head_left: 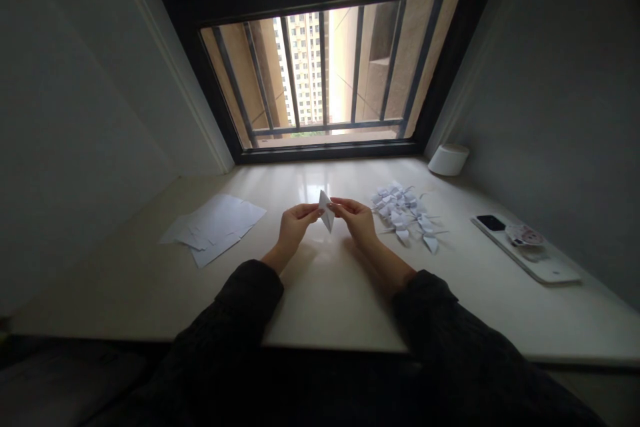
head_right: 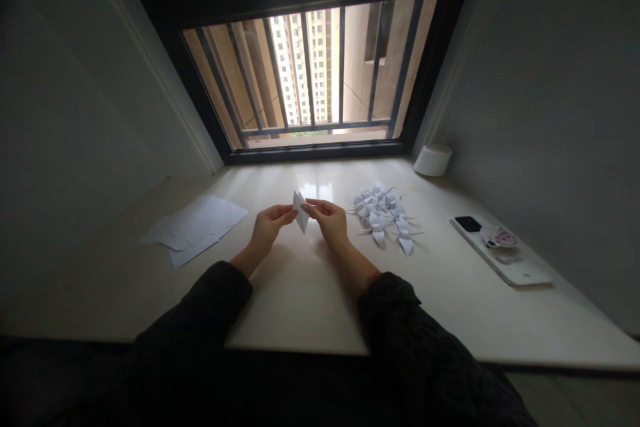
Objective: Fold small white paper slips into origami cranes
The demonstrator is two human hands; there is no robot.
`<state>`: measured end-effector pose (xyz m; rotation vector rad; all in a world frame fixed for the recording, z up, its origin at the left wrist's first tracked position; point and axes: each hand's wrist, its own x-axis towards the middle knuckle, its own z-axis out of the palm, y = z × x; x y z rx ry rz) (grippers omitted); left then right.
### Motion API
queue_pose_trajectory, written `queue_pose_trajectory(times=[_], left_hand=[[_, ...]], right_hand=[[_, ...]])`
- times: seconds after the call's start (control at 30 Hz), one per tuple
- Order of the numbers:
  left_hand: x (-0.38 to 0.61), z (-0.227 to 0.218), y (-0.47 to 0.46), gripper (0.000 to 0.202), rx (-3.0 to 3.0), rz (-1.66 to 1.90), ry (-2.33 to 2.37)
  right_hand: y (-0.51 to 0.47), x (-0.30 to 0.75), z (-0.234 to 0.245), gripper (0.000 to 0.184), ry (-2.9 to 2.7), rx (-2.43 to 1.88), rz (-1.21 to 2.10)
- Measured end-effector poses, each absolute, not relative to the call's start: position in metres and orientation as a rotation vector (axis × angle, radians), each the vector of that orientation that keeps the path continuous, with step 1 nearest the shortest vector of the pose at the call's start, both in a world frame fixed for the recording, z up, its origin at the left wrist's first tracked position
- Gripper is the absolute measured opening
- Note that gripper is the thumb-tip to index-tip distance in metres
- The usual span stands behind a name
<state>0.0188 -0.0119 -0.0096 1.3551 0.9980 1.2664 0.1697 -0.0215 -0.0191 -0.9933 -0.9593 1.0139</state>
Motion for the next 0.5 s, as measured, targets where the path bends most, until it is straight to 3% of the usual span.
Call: queue_pose_trajectory(times=[0.1, 0.2, 0.5], left_hand=[[0.0198, -0.0118, -0.0114, 0.047, 1.3, 1.204, 0.992], [0.019, -0.0144, -0.0096, 0.055, 1.278, 1.158, 1.004], [0.0182, -0.0099, -0.0119, 0.039, 1.323, 1.067, 1.06]], right_hand=[[-0.0227, 0.1677, -0.0185, 0.044, -0.932, -0.999, 1.005], [-0.0216, 0.1673, -0.0207, 0.037, -0.962, -0.979, 1.0], [-0.0201, 0.1737, -0.0217, 0.027, -1.199, -1.086, 0.859]])
